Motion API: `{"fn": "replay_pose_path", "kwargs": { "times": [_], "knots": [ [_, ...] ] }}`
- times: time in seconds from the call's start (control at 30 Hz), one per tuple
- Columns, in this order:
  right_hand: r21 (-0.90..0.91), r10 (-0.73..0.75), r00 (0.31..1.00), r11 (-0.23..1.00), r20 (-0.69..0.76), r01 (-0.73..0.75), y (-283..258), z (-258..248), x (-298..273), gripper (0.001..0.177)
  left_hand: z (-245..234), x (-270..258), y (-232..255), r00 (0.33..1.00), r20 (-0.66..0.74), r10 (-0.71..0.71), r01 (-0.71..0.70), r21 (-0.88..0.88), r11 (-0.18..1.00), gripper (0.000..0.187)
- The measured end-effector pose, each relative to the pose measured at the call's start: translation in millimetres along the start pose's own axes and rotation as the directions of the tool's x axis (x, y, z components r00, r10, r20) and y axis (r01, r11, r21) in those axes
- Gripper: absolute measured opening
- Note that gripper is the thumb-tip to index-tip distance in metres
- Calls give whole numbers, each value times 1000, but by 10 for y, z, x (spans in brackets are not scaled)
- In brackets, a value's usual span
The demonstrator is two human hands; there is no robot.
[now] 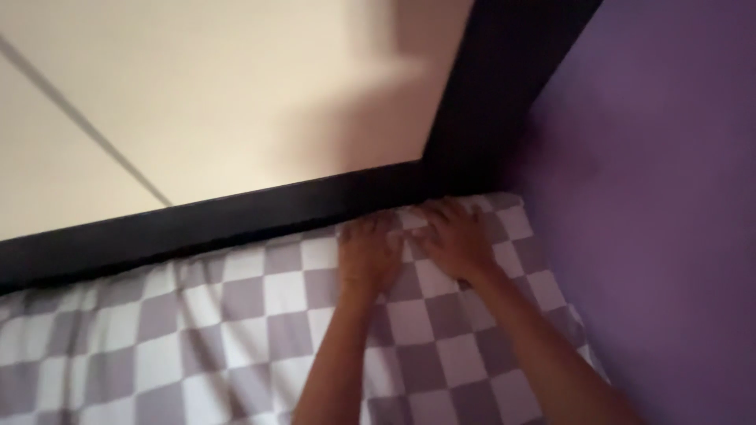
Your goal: The person folds a patterned throw blanket on a bed, then smooths and tucks the checkered bedsheet along the headboard and sides. The folded blanket is placed on the bed, and the sheet is adjusted to lie flat.
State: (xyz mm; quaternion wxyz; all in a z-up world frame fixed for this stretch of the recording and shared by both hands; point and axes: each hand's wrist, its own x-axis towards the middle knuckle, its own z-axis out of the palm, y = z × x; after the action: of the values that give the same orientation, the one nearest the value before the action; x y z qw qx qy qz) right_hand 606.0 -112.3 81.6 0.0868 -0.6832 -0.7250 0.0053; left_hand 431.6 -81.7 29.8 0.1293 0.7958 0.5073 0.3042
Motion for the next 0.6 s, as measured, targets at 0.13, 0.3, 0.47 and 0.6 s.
{"fn": "replay_pose_path", "kwargs": {
  "times": [0.13,0.3,0.47,0.6],
  "knots": [
    [51,12,1000,999,-9,-11,130,210,-48,54,-19,-71,-15,1000,-5,8,-8,56,998,47],
    [53,0,993,999,-118,6,95,358,-10,47,-58,-10,-98,996,91,5,-9,42,999,45],
    [30,46,967,999,-250,-40,-43,343,57,39,-99,114,-132,975,211,-68,57,55,997,49],
    [-3,189,980,982,-65,-190,47,271,248,45,180,387,-216,952,276,-131,108,100,989,56]
  ]
}}
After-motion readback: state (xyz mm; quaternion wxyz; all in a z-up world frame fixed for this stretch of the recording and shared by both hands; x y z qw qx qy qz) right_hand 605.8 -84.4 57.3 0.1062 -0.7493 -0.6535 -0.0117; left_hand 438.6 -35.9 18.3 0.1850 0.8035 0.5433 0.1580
